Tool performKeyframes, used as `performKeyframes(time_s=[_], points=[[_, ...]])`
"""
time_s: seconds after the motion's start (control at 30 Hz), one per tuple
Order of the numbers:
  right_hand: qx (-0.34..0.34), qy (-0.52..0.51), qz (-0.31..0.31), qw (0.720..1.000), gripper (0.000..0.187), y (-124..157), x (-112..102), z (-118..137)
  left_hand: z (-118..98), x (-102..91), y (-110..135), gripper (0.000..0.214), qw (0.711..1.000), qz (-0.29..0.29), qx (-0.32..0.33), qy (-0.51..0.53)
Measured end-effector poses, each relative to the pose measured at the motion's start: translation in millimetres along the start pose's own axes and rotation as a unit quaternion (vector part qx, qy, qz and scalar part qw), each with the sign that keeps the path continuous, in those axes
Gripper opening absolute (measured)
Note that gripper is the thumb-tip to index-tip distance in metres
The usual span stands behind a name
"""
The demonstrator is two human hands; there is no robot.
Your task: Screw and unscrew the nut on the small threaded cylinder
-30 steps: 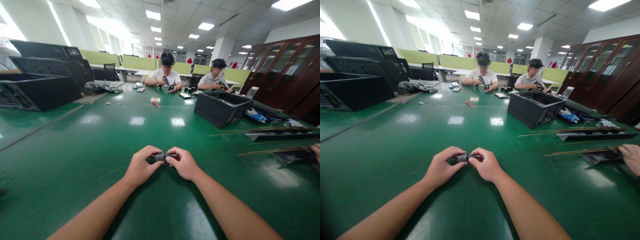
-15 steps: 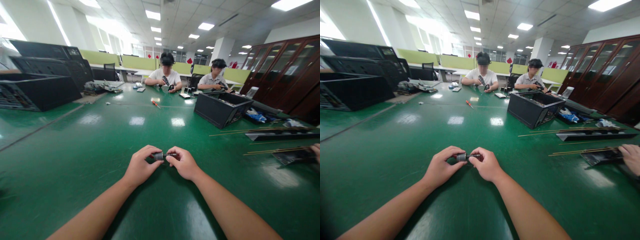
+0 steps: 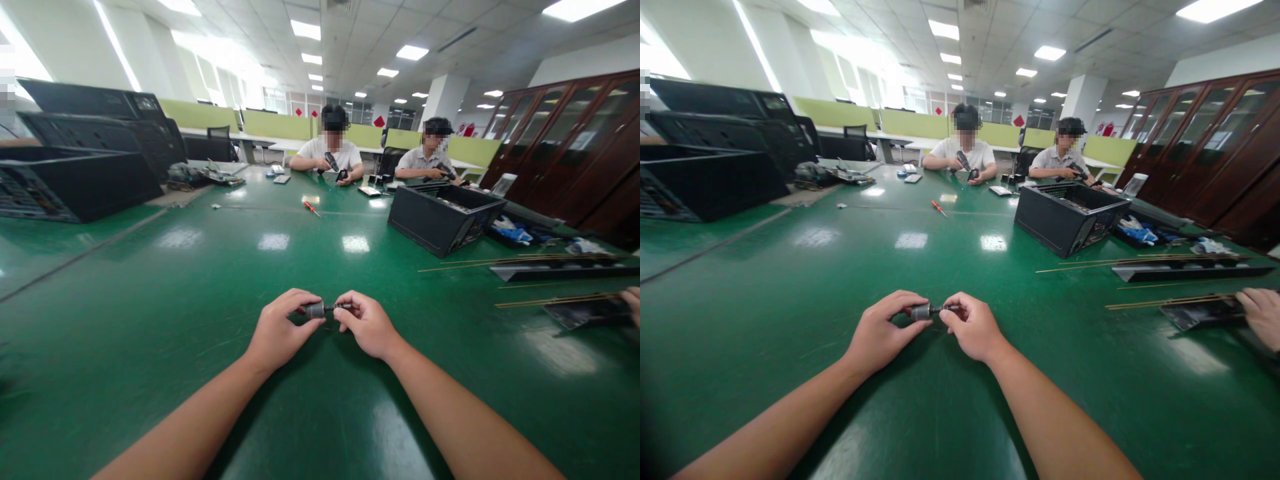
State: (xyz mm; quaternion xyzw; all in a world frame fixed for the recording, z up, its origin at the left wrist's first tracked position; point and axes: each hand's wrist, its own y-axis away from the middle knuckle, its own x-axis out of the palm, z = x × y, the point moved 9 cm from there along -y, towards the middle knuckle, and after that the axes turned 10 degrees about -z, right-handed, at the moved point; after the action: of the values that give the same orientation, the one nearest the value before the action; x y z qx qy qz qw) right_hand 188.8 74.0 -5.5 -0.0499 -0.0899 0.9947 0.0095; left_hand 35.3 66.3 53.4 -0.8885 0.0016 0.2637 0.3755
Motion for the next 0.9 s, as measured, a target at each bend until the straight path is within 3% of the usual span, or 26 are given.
performKeyframes(time_s=[0.9], points=[[0.021,-0.044,-0.010,0.999,0.018,-2.2,-2.1,-8.1,2.1,-3.7,-1.9,0.022,1.000,-0.016,-0.007,0.008]])
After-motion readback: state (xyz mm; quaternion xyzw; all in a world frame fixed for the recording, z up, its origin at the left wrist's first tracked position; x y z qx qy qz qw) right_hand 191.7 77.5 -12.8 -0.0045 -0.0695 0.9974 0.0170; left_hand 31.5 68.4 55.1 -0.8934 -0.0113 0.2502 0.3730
